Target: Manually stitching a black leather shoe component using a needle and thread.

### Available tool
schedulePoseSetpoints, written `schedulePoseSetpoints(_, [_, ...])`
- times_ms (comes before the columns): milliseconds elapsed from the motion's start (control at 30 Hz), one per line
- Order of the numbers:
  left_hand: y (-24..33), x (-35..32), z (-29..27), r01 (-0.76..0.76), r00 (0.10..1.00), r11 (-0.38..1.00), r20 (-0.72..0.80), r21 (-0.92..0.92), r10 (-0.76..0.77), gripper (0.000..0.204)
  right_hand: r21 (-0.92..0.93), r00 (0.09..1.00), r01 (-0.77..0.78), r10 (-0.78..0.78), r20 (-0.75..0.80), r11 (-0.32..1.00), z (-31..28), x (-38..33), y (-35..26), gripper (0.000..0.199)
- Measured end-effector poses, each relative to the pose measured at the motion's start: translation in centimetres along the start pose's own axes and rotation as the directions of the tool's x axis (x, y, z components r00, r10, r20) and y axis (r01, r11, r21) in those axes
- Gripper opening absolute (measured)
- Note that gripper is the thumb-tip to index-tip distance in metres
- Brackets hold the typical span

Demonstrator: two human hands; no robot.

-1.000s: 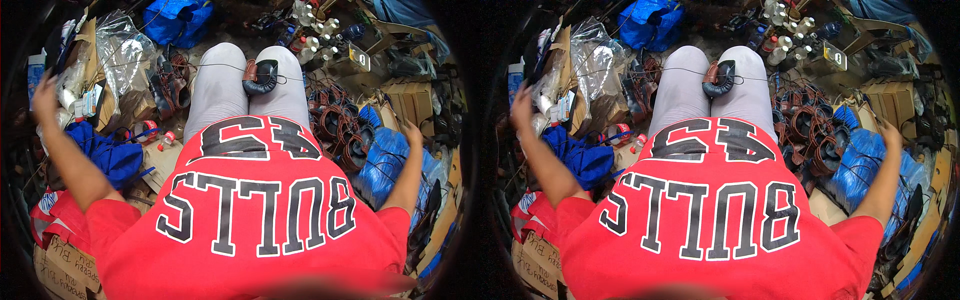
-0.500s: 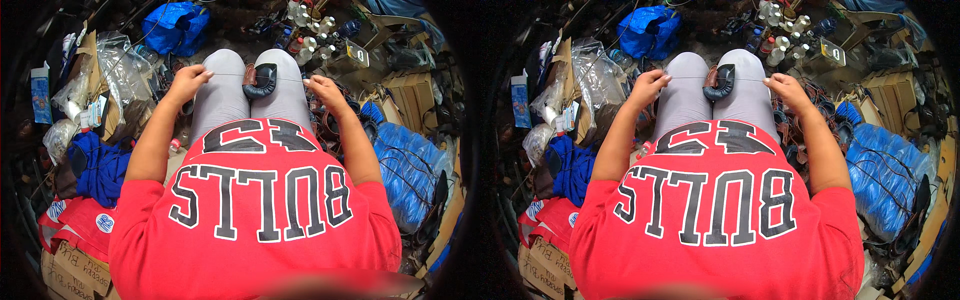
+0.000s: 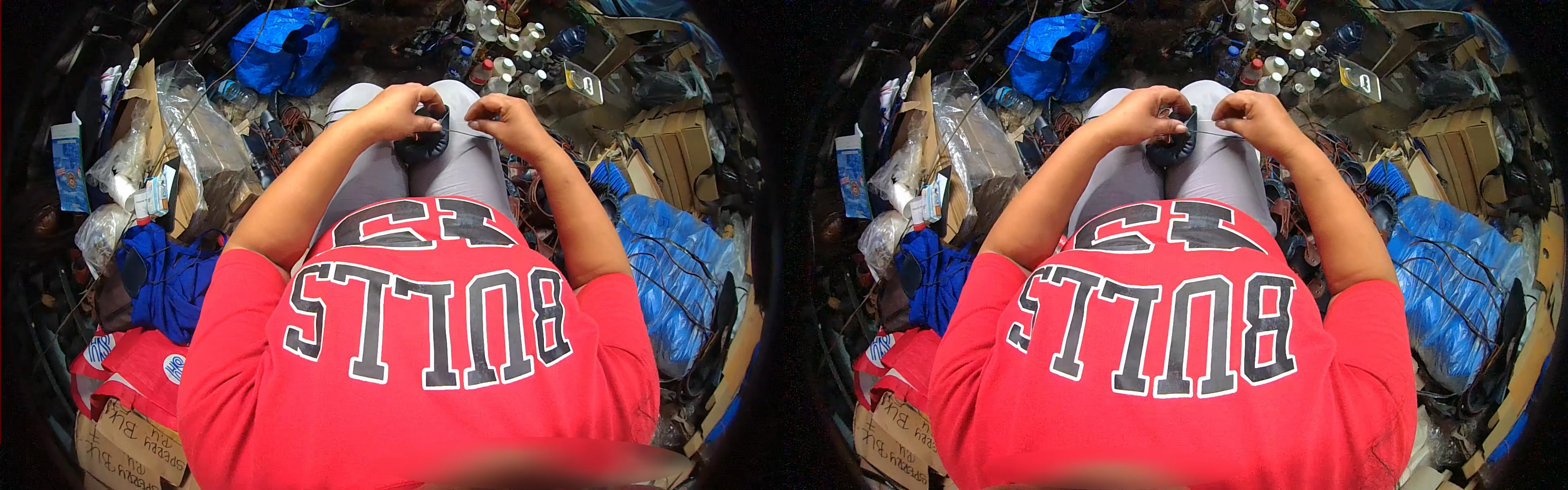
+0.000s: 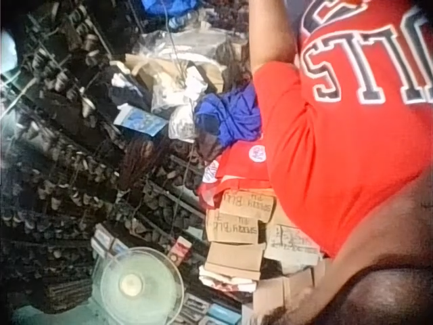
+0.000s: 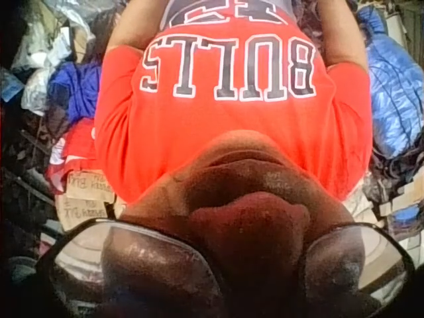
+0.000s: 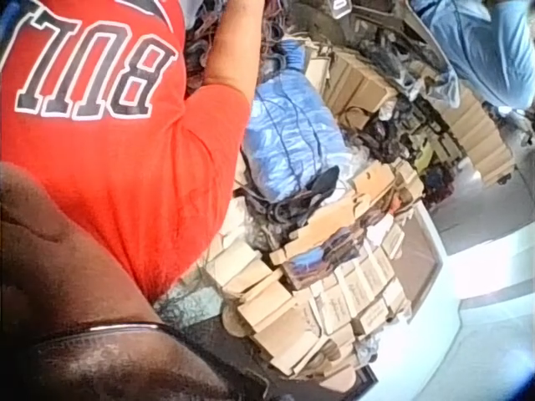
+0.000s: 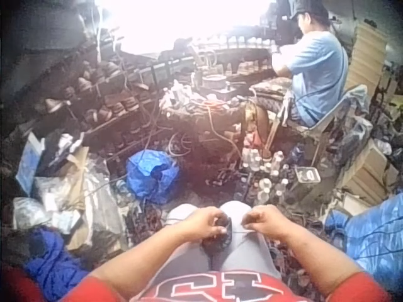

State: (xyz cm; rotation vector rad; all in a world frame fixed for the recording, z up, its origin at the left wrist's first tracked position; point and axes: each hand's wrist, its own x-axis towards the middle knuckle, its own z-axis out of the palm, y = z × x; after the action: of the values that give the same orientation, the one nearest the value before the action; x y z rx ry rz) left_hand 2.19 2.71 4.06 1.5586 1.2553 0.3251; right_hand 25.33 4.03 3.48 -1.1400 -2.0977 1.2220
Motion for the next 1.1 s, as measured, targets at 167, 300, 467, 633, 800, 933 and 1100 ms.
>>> schedulePoseSetpoints(167, [-1.4, 1.9, -0.6, -0.042, 0.988, 0.999, 0.148, 0.009, 0.04, 0.021, -0.019, 0.996, -0.033, 0.034, 0.083, 0.999, 0.5, 0.5, -0.6, 0.011])
schedulePoseSetpoints(300, [-1.7, 2.0, -0.6, -0.176, 0.976, 0.984, 0.132, 0.02, 0.172, 0.021, -0.027, 0.995, -0.027, 0.03, 0.1, 0.999, 0.7, 0.6, -0.6, 0.009])
schedulePoseSetpoints(467, [-2.6, 2.2, -0.2, 0.0, 0.975, 0.965, 0.214, -0.263, 0.058, 0.021, 0.12, 0.995, -0.059, 0.049, 0.082, 0.991, 2.2, 0.1, 0.8, 0.009])
schedulePoseSetpoints(633, [-3.3, 1.6, -0.2, -0.017, 0.954, 0.912, 0.268, -0.41, 0.138, 0.026, 0.14, 0.999, 0.011, -0.005, -0.046, 0.99, 3.5, -1.6, 0.8, 0.011])
schedulePoseSetpoints(800, [-3.2, 1.7, -0.2, -0.031, 0.939, 0.927, 0.307, -0.373, 0.155, 0.03, -0.125, 0.991, 0.114, -0.121, -0.053, 0.986, 3.0, -2.4, -0.9, 0.015])
schedulePoseSetpoints(933, [-2.7, 1.7, -0.4, -0.106, 0.922, 0.975, 0.348, -0.197, 0.171, 0.03, -0.642, 0.975, 0.22, -0.148, 0.165, 0.735, 2.4, -1.4, -4.2, 0.016])
schedulePoseSetpoints(1100, [-1.0, 1.8, -0.8, -0.079, 0.937, 0.997, 0.338, -0.023, 0.082, 0.032, -0.7, 0.943, 0.296, -0.082, 0.323, 0.649, 2.2, 1.2, -5.6, 0.016])
